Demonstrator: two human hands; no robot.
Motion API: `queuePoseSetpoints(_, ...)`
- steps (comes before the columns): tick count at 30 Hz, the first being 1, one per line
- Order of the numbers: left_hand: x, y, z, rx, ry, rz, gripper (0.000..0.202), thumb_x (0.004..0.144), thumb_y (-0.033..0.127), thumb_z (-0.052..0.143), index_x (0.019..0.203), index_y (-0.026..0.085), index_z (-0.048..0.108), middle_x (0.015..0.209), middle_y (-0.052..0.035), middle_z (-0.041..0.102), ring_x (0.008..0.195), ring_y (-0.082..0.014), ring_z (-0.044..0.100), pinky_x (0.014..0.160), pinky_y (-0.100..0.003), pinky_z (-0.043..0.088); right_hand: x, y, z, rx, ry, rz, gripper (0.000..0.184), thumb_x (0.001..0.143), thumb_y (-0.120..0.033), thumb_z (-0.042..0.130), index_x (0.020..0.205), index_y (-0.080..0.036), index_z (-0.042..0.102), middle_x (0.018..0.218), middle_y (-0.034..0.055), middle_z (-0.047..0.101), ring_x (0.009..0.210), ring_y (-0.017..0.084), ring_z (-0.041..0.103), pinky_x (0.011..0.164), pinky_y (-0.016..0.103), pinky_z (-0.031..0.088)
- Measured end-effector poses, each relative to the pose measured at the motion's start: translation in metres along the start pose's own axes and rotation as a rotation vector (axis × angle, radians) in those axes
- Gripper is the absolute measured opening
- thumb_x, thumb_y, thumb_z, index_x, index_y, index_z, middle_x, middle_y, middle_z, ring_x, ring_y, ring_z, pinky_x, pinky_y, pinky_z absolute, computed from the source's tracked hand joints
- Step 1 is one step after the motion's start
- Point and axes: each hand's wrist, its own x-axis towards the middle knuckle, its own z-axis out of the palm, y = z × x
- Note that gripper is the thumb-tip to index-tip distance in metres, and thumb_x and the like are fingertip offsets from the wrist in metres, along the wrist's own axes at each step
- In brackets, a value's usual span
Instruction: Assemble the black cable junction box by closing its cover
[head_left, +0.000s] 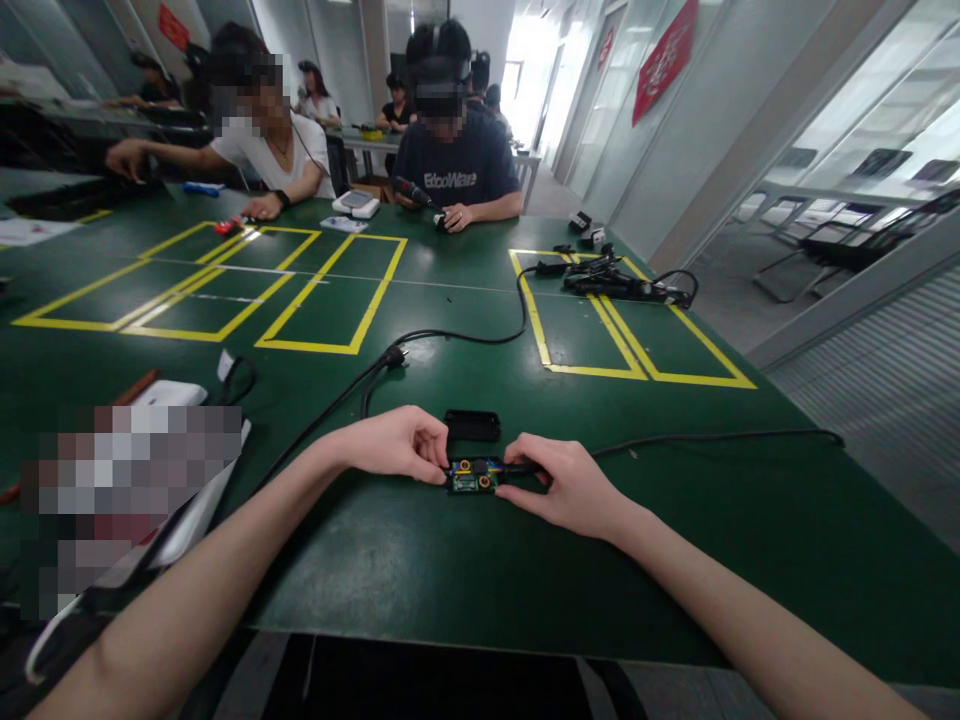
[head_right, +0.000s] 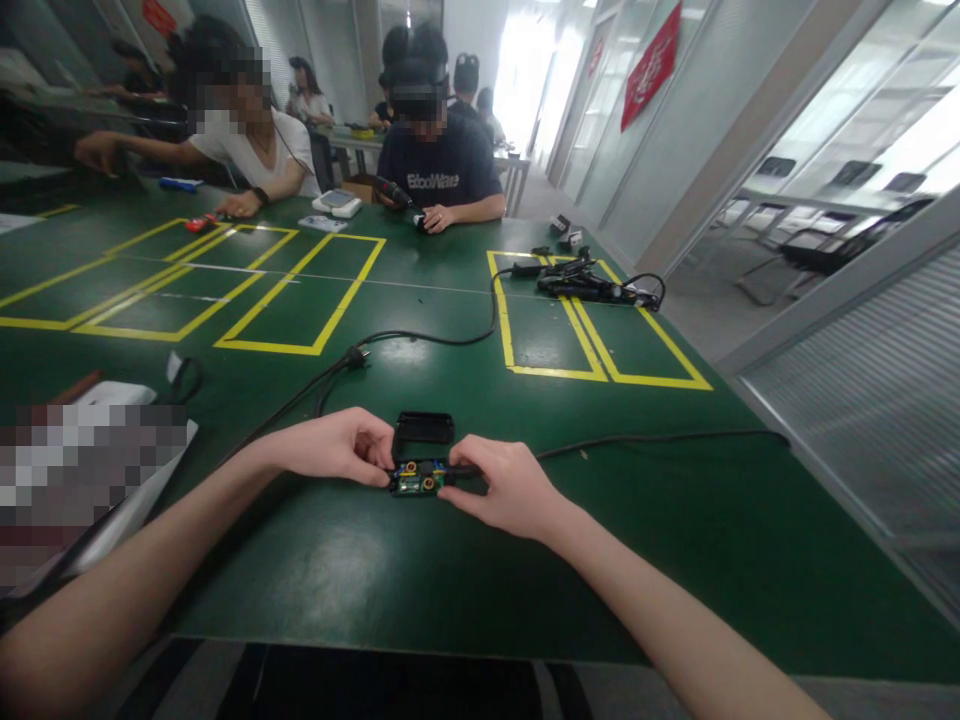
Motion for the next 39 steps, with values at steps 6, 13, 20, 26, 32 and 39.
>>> queuePoseSetpoints(6,0.003,0.004,-0.001,0.154,0.118,0.062,0.019,0.079,0.032,0.077,0.077,0.015,0.071,0.064,0.0033,0.062,0.060,-0.0093,0.053,0.059,-0.021,0.040,0.004,0.006,-0.002,-0.022,0.067,-0.061,0.014,0.097,-0.034,0.069,0.097,-0.022,0.062,0.090,0.0044,0.070,0.079,0.019,0.065,0.068,0.030,0.050)
queuePoseSetpoints(13,0.005,0.002,-0.002,0.147,0.145,0.089,0.019,0.078,0.033,0.078,0.077,0.015,0.072,0.065,0.0034,0.060,0.061,-0.0104,0.049,0.062,-0.023,0.040,0.010,0.002,-0.004,-0.025,0.085,-0.214,0.013,0.096,-0.024,0.069,0.087,-0.021,0.059,0.092,0.0071,0.071,0.085,0.022,0.061,0.075,0.037,0.050)
queuePoseSetpoints(20,0.006,0.003,0.001,0.207,0.174,0.083,0.020,0.079,0.031,0.075,0.068,0.016,0.067,0.070,0.0022,0.063,0.065,-0.0116,0.052,0.064,-0.023,0.040,0.011,0.000,-0.006,-0.036,0.095,-0.198,0.012,0.096,-0.021,0.066,0.083,-0.021,0.065,0.102,0.0088,0.071,0.093,0.022,0.062,0.079,0.038,0.053)
queuePoseSetpoints(26,0.005,0.001,-0.006,0.193,0.210,0.084,0.022,0.079,0.037,0.076,0.081,0.016,0.072,0.074,0.0005,0.064,0.068,-0.0130,0.055,0.064,-0.025,0.043,0.016,0.008,0.005,-0.082,0.269,-0.059,0.011,0.095,-0.023,0.063,0.097,-0.023,0.074,0.113,0.0104,0.071,0.105,0.027,0.063,0.089,0.047,0.054)
queuePoseSetpoints(32,0.006,-0.003,-0.011,0.297,0.327,0.115,0.044,0.072,0.039,0.084,0.109,0.019,0.070,0.090,-0.0003,0.067,0.082,-0.0171,0.060,0.074,-0.028,0.047,0.019,0.012,0.011,-0.088,0.185,0.099,0.031,0.096,-0.028,0.062,0.126,-0.023,0.070,0.118,0.0116,0.073,0.108,0.030,0.063,0.090,0.050,0.054)
queuePoseSetpoints(39,0.006,-0.004,-0.011,0.413,0.353,0.156,0.046,0.079,0.040,0.081,0.120,0.021,0.072,0.111,-0.0066,0.069,0.095,-0.0210,0.062,0.084,-0.032,0.049,0.020,0.013,0.011,0.040,0.164,0.101,0.017,0.099,-0.023,0.059,0.106,-0.023,0.075,0.110,0.0087,0.074,0.102,0.025,0.065,0.093,0.046,0.054)
